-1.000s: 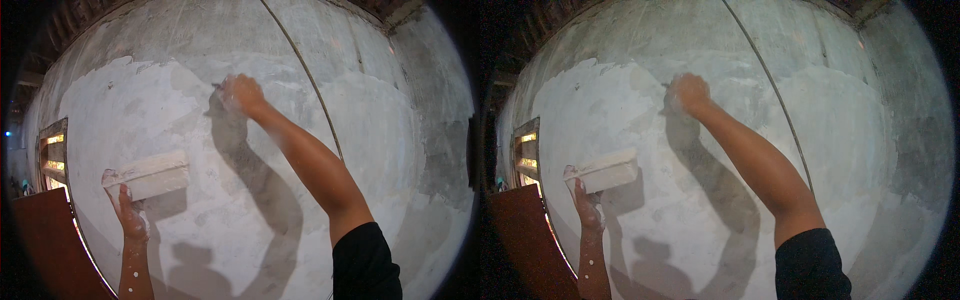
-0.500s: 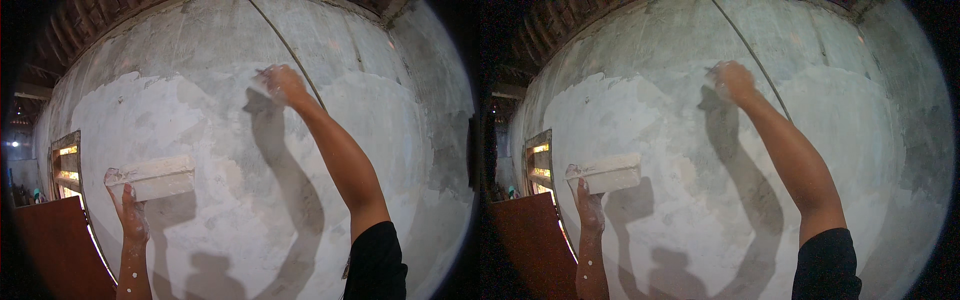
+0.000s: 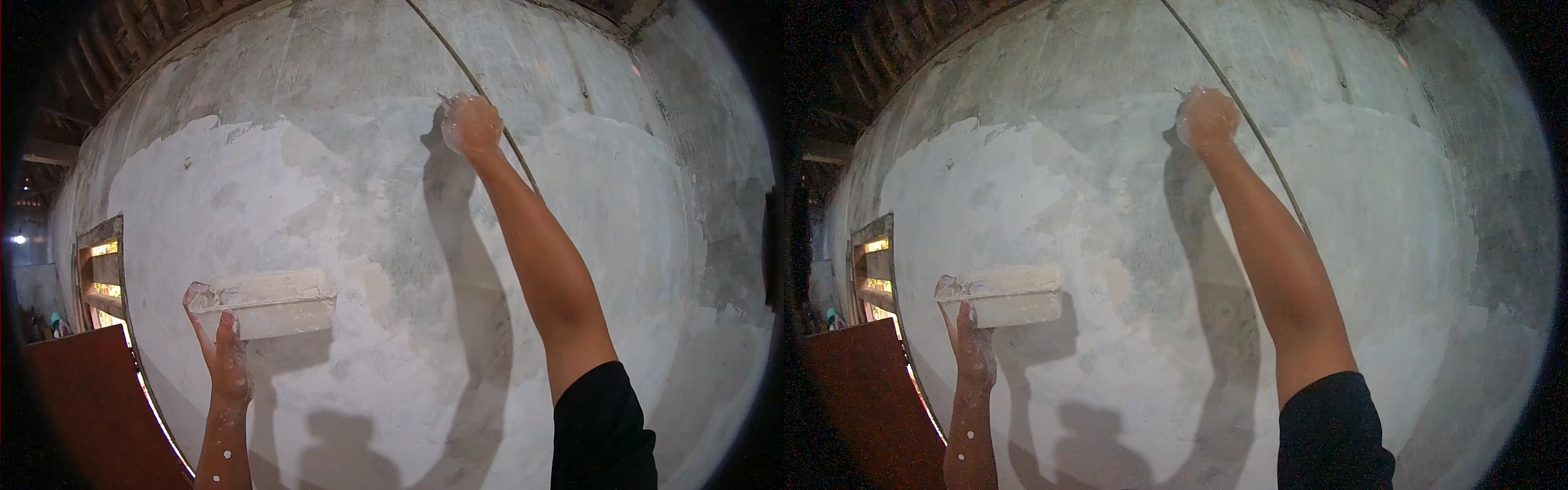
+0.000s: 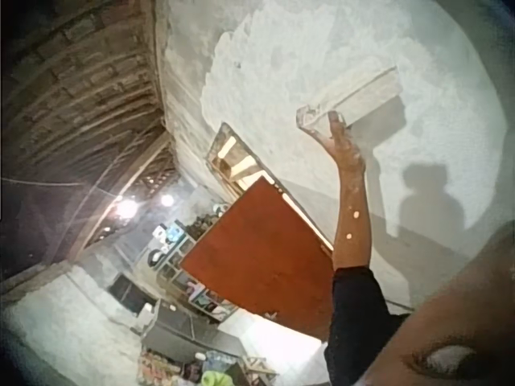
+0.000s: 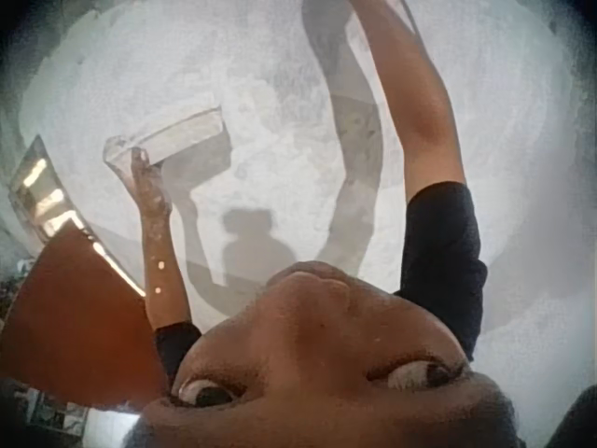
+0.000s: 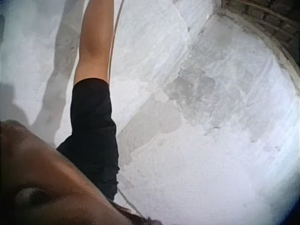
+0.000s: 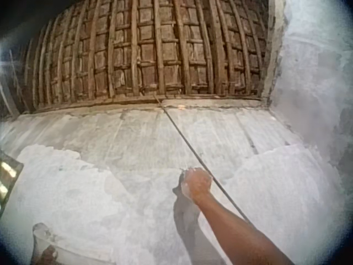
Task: The person is applying plaster to a wall using a putty knife and a plastic container of plaster mix.
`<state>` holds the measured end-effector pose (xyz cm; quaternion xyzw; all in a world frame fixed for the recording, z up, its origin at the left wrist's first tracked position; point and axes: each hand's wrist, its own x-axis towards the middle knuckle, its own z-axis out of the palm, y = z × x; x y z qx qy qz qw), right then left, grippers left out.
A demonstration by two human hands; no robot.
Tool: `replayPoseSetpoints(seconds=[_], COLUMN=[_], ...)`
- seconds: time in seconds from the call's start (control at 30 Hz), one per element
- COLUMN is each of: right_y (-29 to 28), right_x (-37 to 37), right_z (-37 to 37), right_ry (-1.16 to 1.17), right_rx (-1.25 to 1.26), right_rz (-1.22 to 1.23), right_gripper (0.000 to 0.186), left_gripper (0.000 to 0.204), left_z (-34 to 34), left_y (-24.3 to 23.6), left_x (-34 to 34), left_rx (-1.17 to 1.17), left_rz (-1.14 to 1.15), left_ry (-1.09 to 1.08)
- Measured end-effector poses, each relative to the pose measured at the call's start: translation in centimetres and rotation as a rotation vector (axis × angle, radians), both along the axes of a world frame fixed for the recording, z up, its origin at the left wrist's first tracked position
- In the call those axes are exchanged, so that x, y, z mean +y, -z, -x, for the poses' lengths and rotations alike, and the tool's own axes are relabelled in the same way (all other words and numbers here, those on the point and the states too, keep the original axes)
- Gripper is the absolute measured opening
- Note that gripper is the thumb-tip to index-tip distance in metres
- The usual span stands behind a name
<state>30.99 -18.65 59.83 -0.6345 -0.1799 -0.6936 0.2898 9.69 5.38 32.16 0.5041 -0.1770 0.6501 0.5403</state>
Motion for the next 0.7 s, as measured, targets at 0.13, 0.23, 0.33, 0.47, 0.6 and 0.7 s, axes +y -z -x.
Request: replayPoseSetpoints(seconds=[0.13, 0.23, 0.33, 0.47, 0.6, 0.7], right_y=[-0.2, 1.2, 5.1, 11.1, 12.6, 10.8], right_x=[2.6, 5.5, 8.7, 10.8, 9.2, 7.0], right_z=[1.2, 2.5, 3.4, 4.7, 5.5, 5.4], right_ry=[-0.033, -0.039, -0.057, -0.039, -0.184, -0.223], right_rx=[-0.013, -0.033, -0.187, -0.301, -0.021, 0.058], right_rz=[0.087, 0.205, 0.427, 0.616, 1.013, 1.038], right_gripper=[0.021, 0.019, 0.014, 0.014, 0.017, 0.021], left_gripper=[0.071, 0.069, 0.066, 0.067, 0.066, 0.066], left_z=[-0.7, -1.0, -1.0, -0.4, 0.5, 1.0], left_y=[0.8, 1.3, 1.9, 2.1, 1.9, 1.2], left_x=[0.8, 1.6, 2.8, 4.5, 5.0, 4.4], left_rx=[0.000, 0.020, -0.056, -0.051, -0.065, -0.096], left_rz=[0.020, 0.053, 0.037, 0.105, 0.107, 0.094], left_ry=[0.066, 0.018, 0.075, 0.006, -0.028, 0.005])
